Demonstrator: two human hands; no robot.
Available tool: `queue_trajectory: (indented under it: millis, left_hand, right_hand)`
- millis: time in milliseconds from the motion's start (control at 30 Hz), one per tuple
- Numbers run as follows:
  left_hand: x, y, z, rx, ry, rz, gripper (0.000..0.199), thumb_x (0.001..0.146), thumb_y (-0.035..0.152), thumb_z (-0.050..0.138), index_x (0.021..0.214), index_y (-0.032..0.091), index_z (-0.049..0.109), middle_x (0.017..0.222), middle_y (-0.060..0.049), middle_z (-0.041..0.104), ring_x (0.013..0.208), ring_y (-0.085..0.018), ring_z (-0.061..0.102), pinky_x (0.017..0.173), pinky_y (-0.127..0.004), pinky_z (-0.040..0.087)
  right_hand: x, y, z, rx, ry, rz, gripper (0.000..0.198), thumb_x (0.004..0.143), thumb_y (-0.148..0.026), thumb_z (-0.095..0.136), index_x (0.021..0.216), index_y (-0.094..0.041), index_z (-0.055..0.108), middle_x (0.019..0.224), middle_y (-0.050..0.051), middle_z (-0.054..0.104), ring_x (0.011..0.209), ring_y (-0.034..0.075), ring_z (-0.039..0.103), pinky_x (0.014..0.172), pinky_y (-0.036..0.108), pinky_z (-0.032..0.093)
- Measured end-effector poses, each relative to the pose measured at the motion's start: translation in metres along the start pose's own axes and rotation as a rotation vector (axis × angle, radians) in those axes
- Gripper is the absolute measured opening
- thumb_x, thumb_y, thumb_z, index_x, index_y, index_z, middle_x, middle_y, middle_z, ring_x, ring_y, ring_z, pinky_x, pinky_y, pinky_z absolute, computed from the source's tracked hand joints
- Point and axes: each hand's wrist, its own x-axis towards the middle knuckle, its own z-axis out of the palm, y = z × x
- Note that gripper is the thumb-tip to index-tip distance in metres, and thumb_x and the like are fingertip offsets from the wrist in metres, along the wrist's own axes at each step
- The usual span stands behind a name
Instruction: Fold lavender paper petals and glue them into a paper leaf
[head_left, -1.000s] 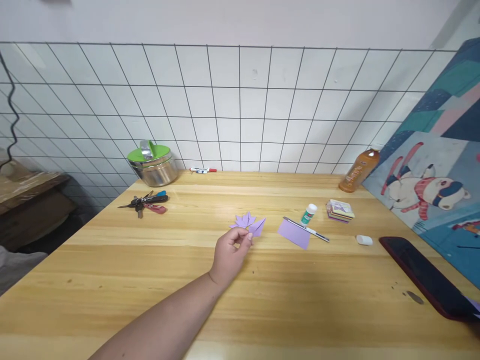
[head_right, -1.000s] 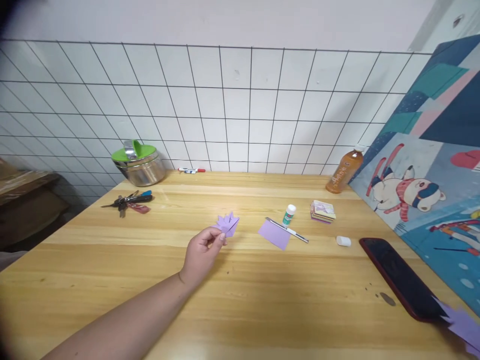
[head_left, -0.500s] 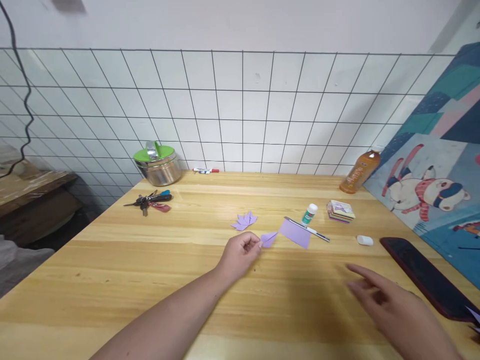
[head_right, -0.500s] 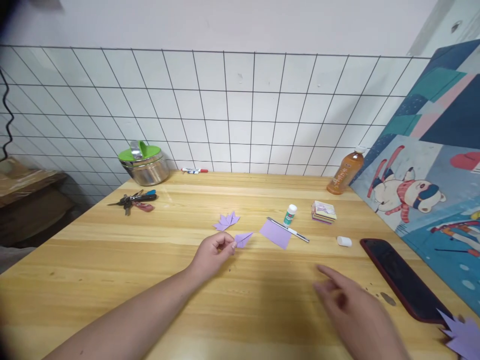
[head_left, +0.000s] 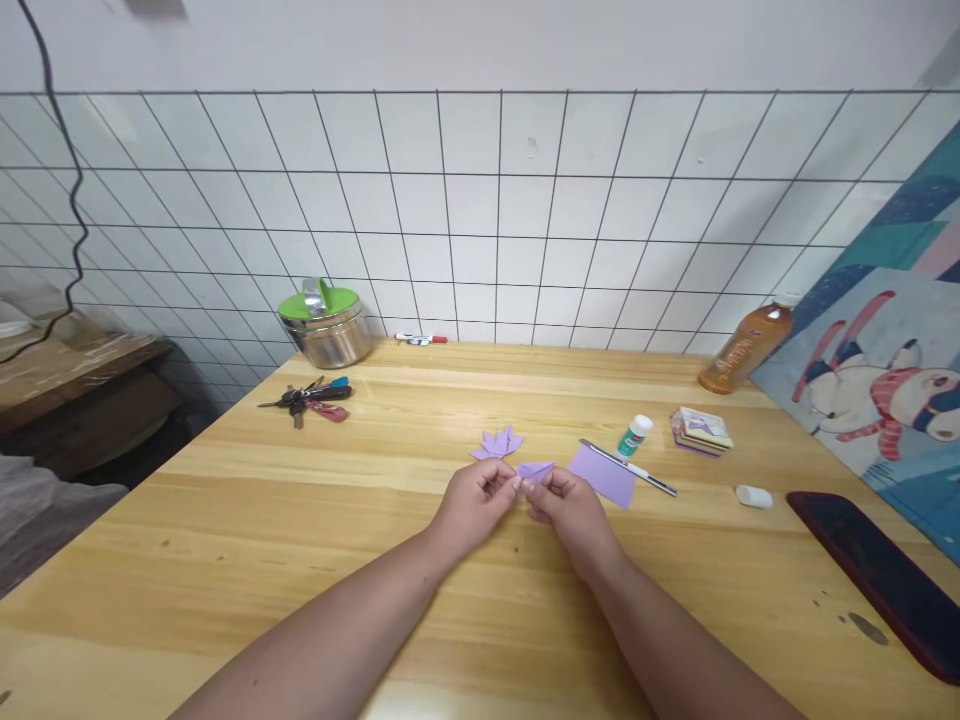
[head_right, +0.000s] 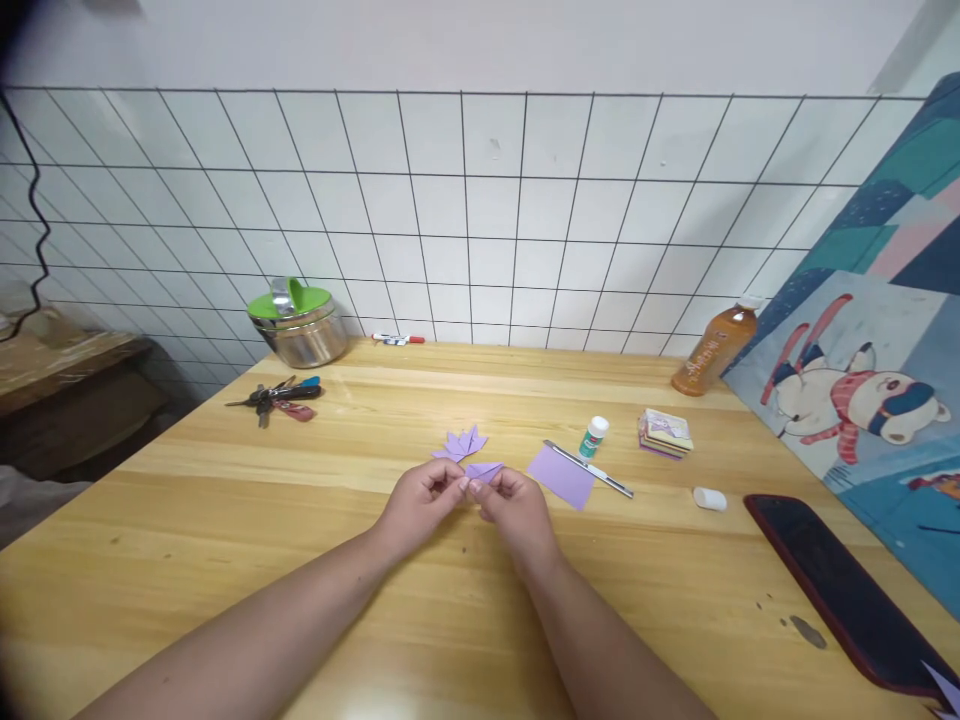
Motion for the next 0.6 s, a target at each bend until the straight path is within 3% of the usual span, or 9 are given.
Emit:
queue_trajectory:
  millis: [200,433,600]
  left_hand:
    - [0.001,0.002,0.004,0.038,-0.031,0.006,0.017,0.080,0.029,0.053,0.071,0.015,0.058,0.063,0.001,0.055,0.059,-0.010,0.048,0.055,-0.020,0.037]
    - [-0.001,0.001,-0.002,0.069,-0.039,-0.036,0.019,0.079,0.031,0.053,0.069,0.015,0.057,0.062,0.001,0.054,0.057,-0.010,0.046,0.055,-0.021,0.036]
    - [-0.002,0.007,-0.001,0.039,-0.083,-0.048,0.021,0.080,0.034,0.052,0.073,0.015,0.058,0.062,0.001,0.052,0.057,-0.011,0.044,0.055,-0.021,0.035]
  right_hand:
    - [-0.001,0.002,-0.010,0.070,-0.026,0.048,0.036,0.057,-0.048,0.074,0.060,-0.015,0.059,0.059,-0.002,0.054,0.057,0.010,0.046,0.060,0.026,0.047]
    - [-0.004,-0.007,-0.011,0.075,0.061,0.031,0.036,0.059,-0.047,0.073,0.079,-0.018,0.065,0.069,0.000,0.057,0.063,0.012,0.049,0.059,0.026,0.051]
    - [-0.005,-0.011,-0.016,0.049,0.102,-0.012,0.033,0.061,-0.046,0.073,0.068,-0.016,0.062,0.063,-0.001,0.056,0.059,0.010,0.049,0.059,0.024,0.050]
